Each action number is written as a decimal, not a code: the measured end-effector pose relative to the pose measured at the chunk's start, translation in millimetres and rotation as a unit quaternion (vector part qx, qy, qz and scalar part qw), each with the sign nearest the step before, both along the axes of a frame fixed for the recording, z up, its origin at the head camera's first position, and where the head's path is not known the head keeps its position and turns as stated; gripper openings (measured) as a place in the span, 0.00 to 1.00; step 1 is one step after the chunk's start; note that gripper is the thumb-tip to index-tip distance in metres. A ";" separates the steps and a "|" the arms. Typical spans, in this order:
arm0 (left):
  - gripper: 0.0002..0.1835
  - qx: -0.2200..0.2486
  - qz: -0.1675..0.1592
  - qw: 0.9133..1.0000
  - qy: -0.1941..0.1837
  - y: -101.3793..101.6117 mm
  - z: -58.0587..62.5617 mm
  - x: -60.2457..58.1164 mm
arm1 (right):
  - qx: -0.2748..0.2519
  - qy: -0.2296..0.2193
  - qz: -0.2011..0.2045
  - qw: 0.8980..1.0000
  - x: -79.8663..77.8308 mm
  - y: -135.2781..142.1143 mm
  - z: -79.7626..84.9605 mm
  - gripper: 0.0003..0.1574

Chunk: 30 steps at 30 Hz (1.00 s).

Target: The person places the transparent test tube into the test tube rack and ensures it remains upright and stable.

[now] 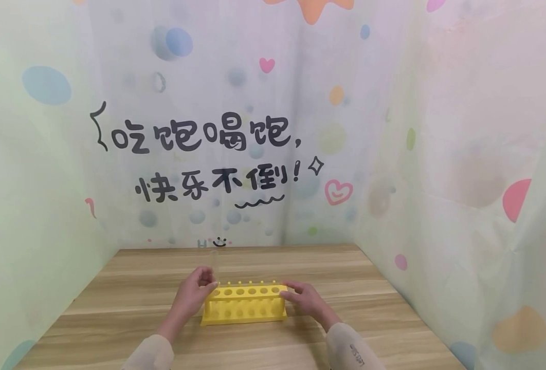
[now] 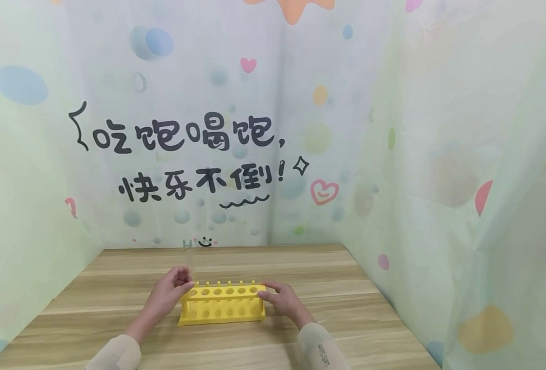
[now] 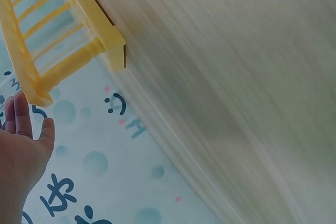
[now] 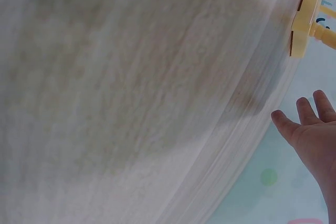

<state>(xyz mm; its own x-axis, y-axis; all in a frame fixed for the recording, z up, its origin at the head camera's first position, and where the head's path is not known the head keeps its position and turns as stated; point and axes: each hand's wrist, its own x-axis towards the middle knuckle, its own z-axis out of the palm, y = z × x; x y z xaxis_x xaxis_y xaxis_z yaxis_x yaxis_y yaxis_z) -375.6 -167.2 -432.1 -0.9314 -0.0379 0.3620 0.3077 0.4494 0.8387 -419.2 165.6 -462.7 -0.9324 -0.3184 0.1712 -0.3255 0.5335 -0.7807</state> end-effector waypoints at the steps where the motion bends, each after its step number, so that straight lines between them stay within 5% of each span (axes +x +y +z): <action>1: 0.15 -0.001 0.000 1.000 0.000 0.0 0.1 -0.3 | 0.000 -0.001 -0.001 1.000 -0.3 0.0 -0.1 0.36; 30: 0.16 -0.005 -0.002 1.000 -0.008 1.7 1.0 5.0 | -0.009 -0.002 0.002 1.000 1.4 0.8 0.4 0.36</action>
<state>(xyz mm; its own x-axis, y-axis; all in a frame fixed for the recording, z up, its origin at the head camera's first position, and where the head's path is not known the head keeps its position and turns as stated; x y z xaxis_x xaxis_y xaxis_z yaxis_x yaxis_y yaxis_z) -370.6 -165.5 -431.0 -0.9372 -0.0307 0.3475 0.2963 0.4560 0.8392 -417.9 166.5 -462.3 -0.9318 -0.3191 0.1730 -0.3242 0.5176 -0.7918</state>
